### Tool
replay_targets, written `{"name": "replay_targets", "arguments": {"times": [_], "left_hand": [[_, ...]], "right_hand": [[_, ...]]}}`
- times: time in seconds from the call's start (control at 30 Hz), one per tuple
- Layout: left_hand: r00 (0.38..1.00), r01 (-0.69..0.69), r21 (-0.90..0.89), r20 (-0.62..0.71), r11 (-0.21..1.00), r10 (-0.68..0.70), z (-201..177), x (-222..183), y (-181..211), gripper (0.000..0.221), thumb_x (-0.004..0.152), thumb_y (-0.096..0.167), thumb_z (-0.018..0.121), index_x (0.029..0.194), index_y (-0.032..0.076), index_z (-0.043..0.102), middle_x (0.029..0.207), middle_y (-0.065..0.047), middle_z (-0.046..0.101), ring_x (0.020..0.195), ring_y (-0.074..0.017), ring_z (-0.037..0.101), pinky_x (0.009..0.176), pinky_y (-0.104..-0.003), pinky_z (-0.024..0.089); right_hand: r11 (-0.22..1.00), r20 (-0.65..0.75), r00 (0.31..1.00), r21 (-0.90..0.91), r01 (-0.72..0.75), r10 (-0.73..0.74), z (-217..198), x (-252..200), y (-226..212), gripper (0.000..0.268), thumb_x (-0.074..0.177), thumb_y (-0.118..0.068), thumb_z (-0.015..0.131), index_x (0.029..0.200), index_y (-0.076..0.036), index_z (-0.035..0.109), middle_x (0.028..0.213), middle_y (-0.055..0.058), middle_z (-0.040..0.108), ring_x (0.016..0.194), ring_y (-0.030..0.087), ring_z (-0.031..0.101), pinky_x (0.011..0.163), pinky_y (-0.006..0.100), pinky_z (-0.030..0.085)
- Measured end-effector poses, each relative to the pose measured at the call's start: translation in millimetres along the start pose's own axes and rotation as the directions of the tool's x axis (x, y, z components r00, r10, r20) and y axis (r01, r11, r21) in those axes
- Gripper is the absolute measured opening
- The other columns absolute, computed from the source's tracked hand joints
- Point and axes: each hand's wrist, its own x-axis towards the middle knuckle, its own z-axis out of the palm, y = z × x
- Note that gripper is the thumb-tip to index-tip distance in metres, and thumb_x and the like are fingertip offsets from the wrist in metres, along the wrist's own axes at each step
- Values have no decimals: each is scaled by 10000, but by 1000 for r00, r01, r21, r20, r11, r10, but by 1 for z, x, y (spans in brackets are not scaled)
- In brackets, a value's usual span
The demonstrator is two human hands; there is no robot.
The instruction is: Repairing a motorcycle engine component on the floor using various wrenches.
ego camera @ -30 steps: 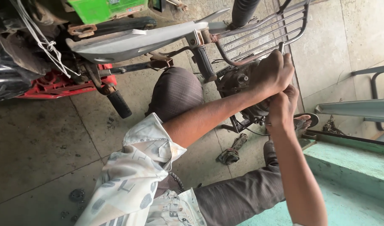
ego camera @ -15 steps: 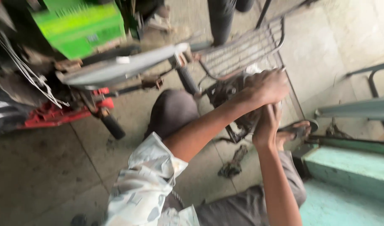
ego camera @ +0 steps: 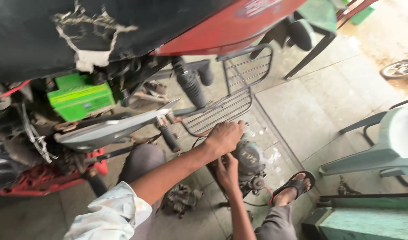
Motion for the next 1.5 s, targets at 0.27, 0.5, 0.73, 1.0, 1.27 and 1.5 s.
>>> {"name": "replay_targets", "arguments": {"times": [0.27, 0.5, 0.73, 1.0, 1.27, 1.5], "left_hand": [[849, -519, 423, 158, 742, 504, 16, 13, 41, 54, 969, 81, 636, 1016, 90, 613, 573, -29, 623, 497, -150, 644, 385, -322, 545], [774, -633, 216, 183, 744, 606, 2, -5, 46, 278, 899, 335, 765, 952, 89, 649, 532, -18, 585, 415, -130, 577, 351, -339, 474], [908, -203, 319, 414, 926, 57, -62, -26, 8, 399, 863, 442, 778, 927, 65, 662, 793, -150, 704, 786, -331, 736, 684, -480, 604], [596, -690, 97, 639, 718, 486, -45, -11, -33, 218, 752, 279, 775, 883, 107, 744, 891, -136, 747, 892, -377, 725, 762, -505, 597], [354, -879, 121, 813, 462, 461, -55, 6, 10, 102, 810, 177, 685, 809, 101, 753, 837, -120, 743, 830, -348, 742, 690, -471, 617], [77, -961, -105, 784, 254, 616, -39, 35, -32, 164, 910, 198, 656, 783, 95, 659, 735, -132, 698, 732, -369, 710, 614, -494, 568]], "right_hand": [[929, -99, 960, -294, 225, -263, 0, 11, 37, 285, 960, -174, 617, 1155, 35, 617, 1070, 232, 684, 1031, 360, 662, 912, 470, 486], [749, 3, 888, -535, 390, -460, -2, 0, 71, 453, 936, -183, 579, 1354, -9, 562, 1319, 286, 593, 1245, 449, 555, 1033, 559, 429], [798, -56, 994, -601, 39, -91, 3, -5, 0, 245, 971, -315, 674, 922, -77, 712, 870, 175, 738, 855, 397, 704, 738, 515, 548], [945, 98, 988, -317, -80, 117, -48, -10, -80, 244, 881, -219, 712, 1088, -91, 730, 859, 190, 749, 779, 349, 749, 691, 412, 556], [954, 100, 984, -278, -113, 146, -52, -9, -58, 269, 915, -189, 689, 1117, -10, 697, 914, 215, 763, 813, 300, 755, 738, 385, 579], [998, 16, 1000, -64, -14, 15, -58, -8, -47, 283, 932, -143, 640, 1185, -35, 708, 1003, 132, 804, 874, 185, 788, 755, 332, 594]]}}
